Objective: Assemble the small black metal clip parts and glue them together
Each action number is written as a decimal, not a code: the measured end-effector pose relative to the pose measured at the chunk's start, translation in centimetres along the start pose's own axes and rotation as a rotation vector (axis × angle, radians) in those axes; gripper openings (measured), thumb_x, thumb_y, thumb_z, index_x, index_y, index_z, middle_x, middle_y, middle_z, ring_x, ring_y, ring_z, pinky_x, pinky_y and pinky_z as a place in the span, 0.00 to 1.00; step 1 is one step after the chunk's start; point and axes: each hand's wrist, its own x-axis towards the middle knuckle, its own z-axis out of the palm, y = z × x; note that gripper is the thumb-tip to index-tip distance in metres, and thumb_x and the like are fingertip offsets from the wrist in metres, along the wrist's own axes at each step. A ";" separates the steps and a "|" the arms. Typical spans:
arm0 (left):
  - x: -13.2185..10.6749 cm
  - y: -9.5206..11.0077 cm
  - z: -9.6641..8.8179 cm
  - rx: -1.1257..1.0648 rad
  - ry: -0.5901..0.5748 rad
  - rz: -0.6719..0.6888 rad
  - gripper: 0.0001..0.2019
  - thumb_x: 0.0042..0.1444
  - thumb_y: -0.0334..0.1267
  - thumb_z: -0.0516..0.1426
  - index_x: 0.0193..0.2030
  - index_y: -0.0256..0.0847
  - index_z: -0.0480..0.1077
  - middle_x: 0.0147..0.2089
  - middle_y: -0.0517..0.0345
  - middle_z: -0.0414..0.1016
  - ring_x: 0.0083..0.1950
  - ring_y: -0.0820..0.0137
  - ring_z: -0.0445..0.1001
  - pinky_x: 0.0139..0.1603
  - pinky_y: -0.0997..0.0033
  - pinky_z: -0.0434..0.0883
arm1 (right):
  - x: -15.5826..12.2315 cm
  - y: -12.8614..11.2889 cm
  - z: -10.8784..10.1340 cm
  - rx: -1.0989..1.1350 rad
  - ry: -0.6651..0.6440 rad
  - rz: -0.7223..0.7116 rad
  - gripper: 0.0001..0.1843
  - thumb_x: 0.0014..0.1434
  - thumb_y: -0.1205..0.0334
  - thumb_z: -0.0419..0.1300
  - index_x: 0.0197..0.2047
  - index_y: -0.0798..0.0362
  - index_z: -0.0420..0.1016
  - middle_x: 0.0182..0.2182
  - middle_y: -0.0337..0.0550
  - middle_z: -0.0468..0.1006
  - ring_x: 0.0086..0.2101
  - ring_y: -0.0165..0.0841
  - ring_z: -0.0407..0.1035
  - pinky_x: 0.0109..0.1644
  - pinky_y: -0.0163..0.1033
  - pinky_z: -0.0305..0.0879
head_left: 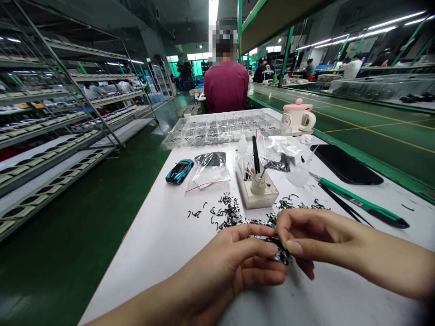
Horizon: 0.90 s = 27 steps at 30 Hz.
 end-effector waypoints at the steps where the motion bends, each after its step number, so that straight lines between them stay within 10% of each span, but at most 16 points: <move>1: 0.0 0.0 0.0 0.004 0.007 0.002 0.10 0.53 0.28 0.60 0.43 0.34 0.71 0.37 0.53 0.72 0.32 0.78 0.72 0.37 0.81 0.72 | 0.0 0.1 0.0 -0.017 0.002 0.000 0.12 0.61 0.51 0.59 0.34 0.52 0.67 0.30 0.36 0.69 0.30 0.27 0.63 0.35 0.34 0.60; 7: 0.3 0.0 0.1 -0.002 0.043 -0.001 0.09 0.53 0.27 0.59 0.42 0.34 0.69 0.34 0.55 0.72 0.30 0.78 0.72 0.34 0.82 0.72 | 0.0 0.5 0.1 -0.319 0.097 -0.044 0.12 0.60 0.49 0.57 0.33 0.50 0.69 0.29 0.37 0.69 0.32 0.32 0.60 0.35 0.37 0.55; 27: 0.4 -0.1 -0.1 -0.186 -0.129 -0.095 0.09 0.57 0.21 0.51 0.38 0.31 0.72 0.36 0.53 0.71 0.29 0.80 0.74 0.32 0.86 0.74 | -0.2 0.1 0.2 -0.184 0.081 -0.006 0.09 0.58 0.54 0.61 0.33 0.50 0.73 0.29 0.35 0.70 0.31 0.30 0.60 0.34 0.35 0.55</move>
